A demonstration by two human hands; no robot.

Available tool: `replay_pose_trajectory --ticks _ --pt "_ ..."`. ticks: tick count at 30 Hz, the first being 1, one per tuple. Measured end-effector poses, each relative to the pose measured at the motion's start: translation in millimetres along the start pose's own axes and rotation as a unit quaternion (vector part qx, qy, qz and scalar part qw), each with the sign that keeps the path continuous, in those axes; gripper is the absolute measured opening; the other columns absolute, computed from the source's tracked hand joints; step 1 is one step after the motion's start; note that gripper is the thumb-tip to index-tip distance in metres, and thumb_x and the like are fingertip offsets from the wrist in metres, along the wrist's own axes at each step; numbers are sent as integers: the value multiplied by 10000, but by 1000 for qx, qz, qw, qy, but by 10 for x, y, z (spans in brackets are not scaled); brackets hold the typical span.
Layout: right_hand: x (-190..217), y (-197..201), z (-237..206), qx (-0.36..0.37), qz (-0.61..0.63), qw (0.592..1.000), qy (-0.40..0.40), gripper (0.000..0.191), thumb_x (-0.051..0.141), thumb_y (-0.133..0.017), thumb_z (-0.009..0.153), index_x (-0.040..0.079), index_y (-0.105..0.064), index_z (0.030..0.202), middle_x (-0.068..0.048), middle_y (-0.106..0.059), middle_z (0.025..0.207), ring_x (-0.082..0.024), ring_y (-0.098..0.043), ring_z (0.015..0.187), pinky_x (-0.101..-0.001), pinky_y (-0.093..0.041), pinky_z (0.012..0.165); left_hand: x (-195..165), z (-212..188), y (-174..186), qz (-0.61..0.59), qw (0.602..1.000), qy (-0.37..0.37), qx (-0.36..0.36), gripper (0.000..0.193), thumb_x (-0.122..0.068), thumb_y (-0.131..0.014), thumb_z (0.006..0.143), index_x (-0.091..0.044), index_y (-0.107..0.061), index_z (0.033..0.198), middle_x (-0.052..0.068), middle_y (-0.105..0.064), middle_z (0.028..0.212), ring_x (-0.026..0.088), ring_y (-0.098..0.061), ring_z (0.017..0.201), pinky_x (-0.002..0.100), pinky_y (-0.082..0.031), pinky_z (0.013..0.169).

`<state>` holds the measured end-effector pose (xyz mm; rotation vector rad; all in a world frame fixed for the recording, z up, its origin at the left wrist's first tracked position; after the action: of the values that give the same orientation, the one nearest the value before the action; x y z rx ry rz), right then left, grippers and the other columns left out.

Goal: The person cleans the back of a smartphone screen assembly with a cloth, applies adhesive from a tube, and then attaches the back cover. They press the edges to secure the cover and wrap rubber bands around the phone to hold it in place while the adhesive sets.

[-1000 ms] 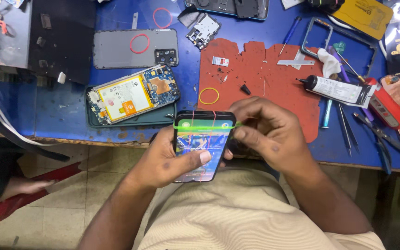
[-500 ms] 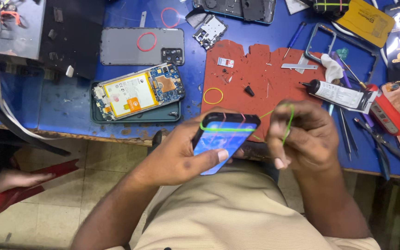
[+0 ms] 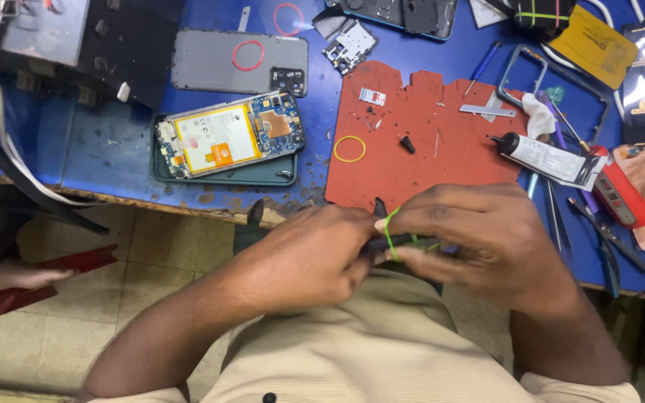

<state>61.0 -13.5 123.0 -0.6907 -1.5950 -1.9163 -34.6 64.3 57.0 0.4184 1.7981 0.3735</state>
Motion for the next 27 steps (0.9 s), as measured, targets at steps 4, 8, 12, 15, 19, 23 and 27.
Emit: replay_pose_trajectory --ticks 4,8,12,15,19,23,27 --pt "-162 -103 -87 50 -103 992 -42 513 295 -932 623 87 -776 1066 -62 -742 859 -243 -718 728 -342 -538 600 -31 14 -17 66 997 -13 -29 201 -134 -700 783 -8 -690 940 224 -707 887 448 -682 838 529 -527 740" --pt "-711 -75 -261 -12 -6 993 -121 366 273 -892 658 71 -739 922 -40 -680 730 -174 -622 611 -324 -462 527 -18 -136 227 -63 985 -97 -129 245 -68 -670 824 -24 -724 1059 186 -717 827 343 -710 769 419 -552 688" --pt "-1337 -9 -733 -75 107 952 -277 472 260 -808 913 68 -500 612 20 -401 529 -133 -366 511 -314 -292 499 304 -209 322 -225 960 -18 -168 208 -192 -756 903 -14 -738 1007 94 -708 747 150 -640 665 311 -549 642" --pt "-1367 30 -961 -205 501 829 -139 444 268 -691 1030 137 -530 638 32 -441 542 -83 -494 529 -306 -368 576 394 -218 357 -347 916 -49 -193 245 -222 -745 950 -21 -723 1088 28 -742 907 75 -667 815 279 -574 727" --pt "-1304 -175 -958 -237 800 549 -57 395 289 -525 1193 63 -594 876 -44 -588 843 -168 -640 758 -274 -449 636 320 -215 331 -363 897 -104 -229 265 -200 -719 1003 -24 -708 1201 31 -767 1029 87 -707 919 287 -596 830" --pt "-1173 -343 -557 -205 851 478 -73 216 248 -511 1114 34 -538 1114 -183 -504 1396 -290 -727 930 -315 -567 560 137 -210 345 -187 932 -138 -277 330 -121 -771 938 -12 -713 1245 71 -790 961 112 -728 770 275 -581 728" --pt "-712 -176 -194 -69 801 594 -24 536 211 -584 1077 -1 -405 1535 -256 -441 1621 -313 -766 923 -302 -603 563 -126 -214 389 -34 934 -240 -264 415 -46 -768 860 -9 -653 1258 143 -741 1054 253 -723 934 343 -574 862"
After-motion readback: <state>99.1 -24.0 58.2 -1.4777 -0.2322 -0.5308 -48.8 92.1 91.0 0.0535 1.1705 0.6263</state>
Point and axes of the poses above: each hand's wrist, its own z-axis towards the middle knuckle, its own y-axis out of the back of the hand, x = y × z, the point moved 7 cm from there along z, towards the middle knuckle
